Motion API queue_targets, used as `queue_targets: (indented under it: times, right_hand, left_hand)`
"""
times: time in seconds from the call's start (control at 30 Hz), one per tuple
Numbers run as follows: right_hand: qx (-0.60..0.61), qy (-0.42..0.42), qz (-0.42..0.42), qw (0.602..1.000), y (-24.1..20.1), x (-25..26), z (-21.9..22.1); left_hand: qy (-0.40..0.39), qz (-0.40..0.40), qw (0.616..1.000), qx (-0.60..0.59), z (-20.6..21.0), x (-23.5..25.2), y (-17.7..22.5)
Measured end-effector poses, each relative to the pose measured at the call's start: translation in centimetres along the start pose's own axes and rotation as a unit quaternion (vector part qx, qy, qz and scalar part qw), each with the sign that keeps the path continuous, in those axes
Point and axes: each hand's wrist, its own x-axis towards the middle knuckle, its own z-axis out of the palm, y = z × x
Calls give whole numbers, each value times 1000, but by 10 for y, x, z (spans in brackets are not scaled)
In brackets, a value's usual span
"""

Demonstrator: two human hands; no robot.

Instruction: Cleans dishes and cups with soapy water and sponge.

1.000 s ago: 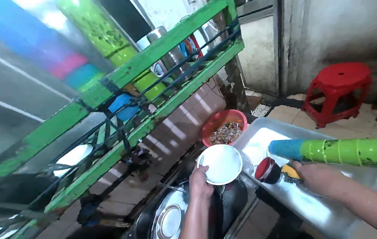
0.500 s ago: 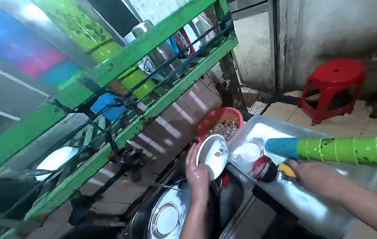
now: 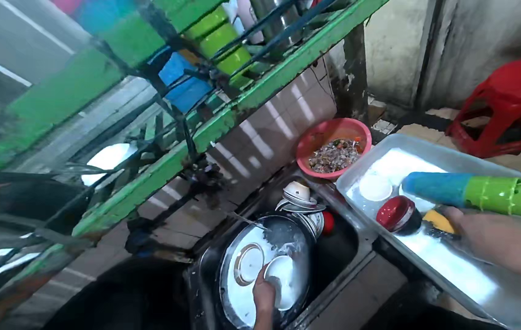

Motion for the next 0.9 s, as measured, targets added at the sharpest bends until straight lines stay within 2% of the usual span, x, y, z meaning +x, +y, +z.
queue_targets:
  times: [0.13,0.27,0.37,0.43,0.53,0.73,0.9]
  right_hand:
    - [-15,3,5,1000,1,1,2]
    - [-12,19,-4,1000,2,2,3]
    - [-9,17,0,1000,-1,-1,0]
    - [-5,20,-1,1000,-2,-1,-1]
    - [-6,17,2,1000,-2,0,-2]
    - [-2,9,5,1000,-2,2,-2]
    - [-6,26,4,1000,-1,1,-2]
  left_hand:
    - [51,-66,995,-45,22,0,-19]
    - [62,-126,978,-154,34,2,-31]
    - [40,-192,916,-351,42,3,-41]
    - [45,-204,876,-434,40,0,-34]
    - [49,-192,841,-504,27,-6,-6]
    - [9,-140,836,-530,-12,-19,76]
    - [-49,-87,814,-572,-37,-33,158]
